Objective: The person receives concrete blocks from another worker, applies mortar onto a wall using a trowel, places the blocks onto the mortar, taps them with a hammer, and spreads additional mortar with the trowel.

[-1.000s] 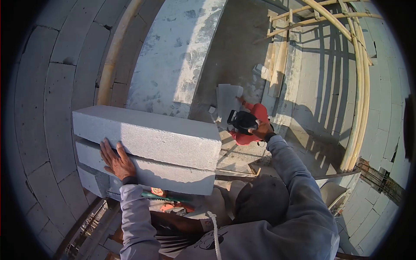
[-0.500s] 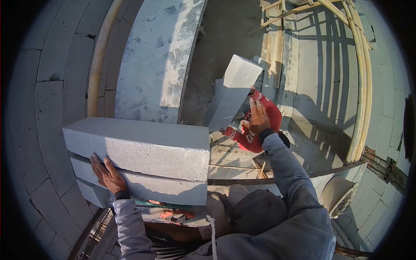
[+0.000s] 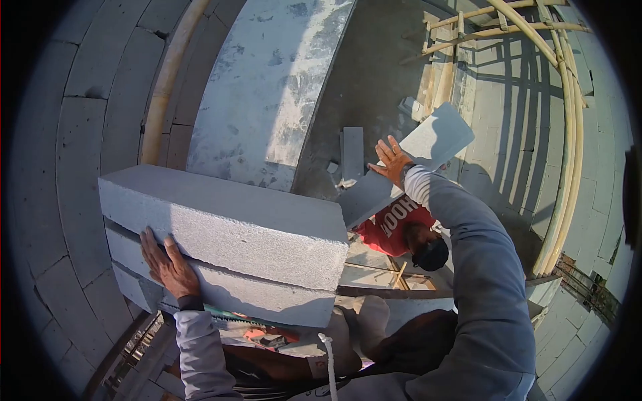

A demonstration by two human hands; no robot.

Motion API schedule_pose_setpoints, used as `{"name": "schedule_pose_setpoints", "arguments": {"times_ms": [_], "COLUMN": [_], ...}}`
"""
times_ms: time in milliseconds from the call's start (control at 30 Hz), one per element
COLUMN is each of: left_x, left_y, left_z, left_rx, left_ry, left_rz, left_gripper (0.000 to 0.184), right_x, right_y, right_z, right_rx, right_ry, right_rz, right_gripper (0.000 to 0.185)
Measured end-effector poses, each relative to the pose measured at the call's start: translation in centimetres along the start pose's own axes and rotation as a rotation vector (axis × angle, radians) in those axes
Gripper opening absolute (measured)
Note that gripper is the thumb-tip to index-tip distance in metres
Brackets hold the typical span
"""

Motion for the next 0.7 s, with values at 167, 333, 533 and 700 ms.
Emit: {"name": "schedule_pose_setpoints", "arguments": {"times_ms": [167,333,533,700], "left_x": [-0.4,-0.4,-0.4,-0.6], "left_y": [0.4,-0.4,-0.3,-0.5], "left_z": [0.2,-1.3,-1.5,-2.1], "left_rx": [0.091,0.047,0.08,0.112], "left_ry": [0.039,0.1,0.135,0.151], "left_rz": [0.019,-0.02,-0.039,-0.05], "left_gripper": [0.052,0.055,0.056,0.056], "right_x": [-1.3,-4.0,-11.1,-18.4], "right_y": [2.6,3.2,5.1,7.9], "right_z": [-0.1,-1.0,-1.3,0.8], "right_rx": [-0.046,-0.075,-0.028,-0.04], "right_ry": [0.145,0.172,0.158,0.059], "right_rz": [0.091,0.01,0.282,0.134], "right_gripper": [0.11,0.108,0.102,0.102]}}
Point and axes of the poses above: each hand's wrist, its own x-axis towards the middle knuckle, its own y-axis out of the back of the hand, z = x × y, the point moved 10 cm from there along x, towards the middle knuckle, and after that the axes turned 2 degrees about x, right-handed, at the moved point
